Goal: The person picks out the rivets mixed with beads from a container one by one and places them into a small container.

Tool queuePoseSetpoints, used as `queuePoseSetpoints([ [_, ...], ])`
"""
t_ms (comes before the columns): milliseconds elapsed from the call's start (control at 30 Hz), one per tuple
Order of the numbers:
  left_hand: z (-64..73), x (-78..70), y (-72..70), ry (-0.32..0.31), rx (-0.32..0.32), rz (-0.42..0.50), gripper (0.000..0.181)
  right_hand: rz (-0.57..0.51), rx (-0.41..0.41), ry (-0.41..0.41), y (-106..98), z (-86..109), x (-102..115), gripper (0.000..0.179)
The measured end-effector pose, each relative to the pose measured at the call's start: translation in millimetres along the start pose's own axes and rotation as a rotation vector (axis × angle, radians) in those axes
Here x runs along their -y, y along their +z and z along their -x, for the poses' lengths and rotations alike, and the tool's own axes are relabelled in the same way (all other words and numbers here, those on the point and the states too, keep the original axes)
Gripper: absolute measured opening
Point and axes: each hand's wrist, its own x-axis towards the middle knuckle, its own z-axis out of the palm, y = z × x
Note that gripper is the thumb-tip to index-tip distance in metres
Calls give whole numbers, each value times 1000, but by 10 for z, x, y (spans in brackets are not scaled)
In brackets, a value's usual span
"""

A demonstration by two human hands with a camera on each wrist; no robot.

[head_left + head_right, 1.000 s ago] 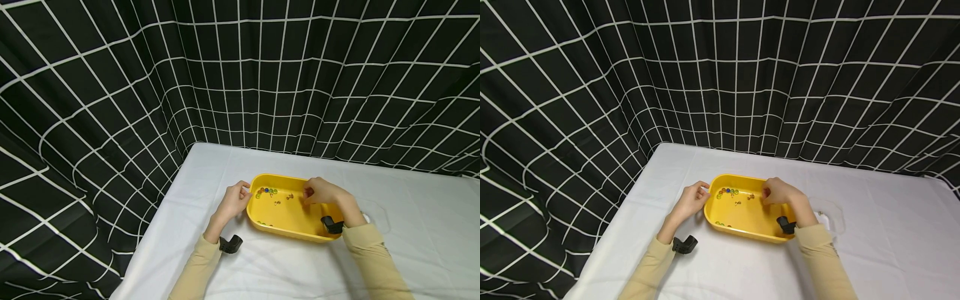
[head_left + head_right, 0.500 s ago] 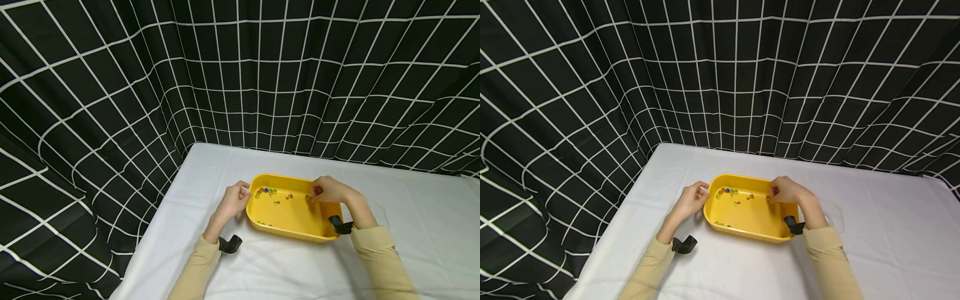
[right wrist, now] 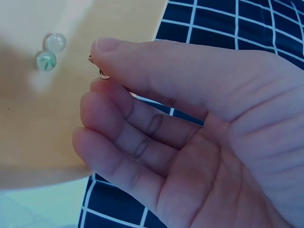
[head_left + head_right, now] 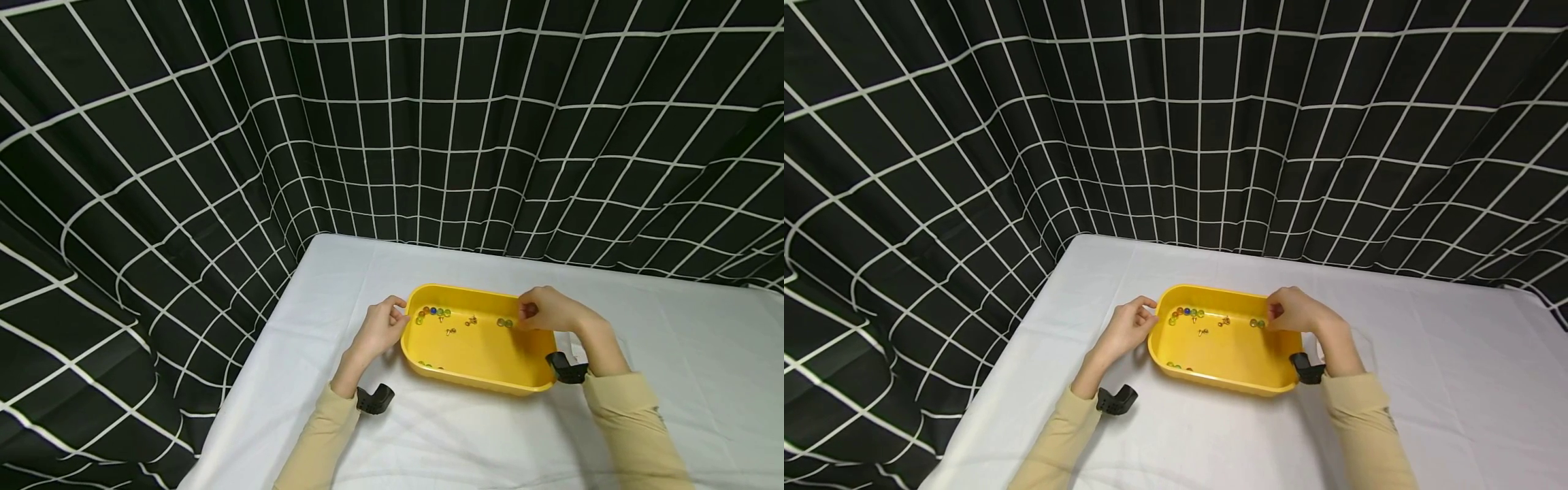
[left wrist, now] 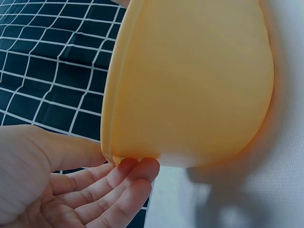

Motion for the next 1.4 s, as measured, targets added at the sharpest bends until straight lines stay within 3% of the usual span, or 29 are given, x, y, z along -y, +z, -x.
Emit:
queuePoseSetpoints([
  [1000, 3, -6, -4, -5, 3, 1, 26, -20, -50, 25, -116, 334, -178, 14],
  [1400, 6, -6, -1, 6, -3, 8, 25, -80, -23, 139, -133, 456, -251, 12],
])
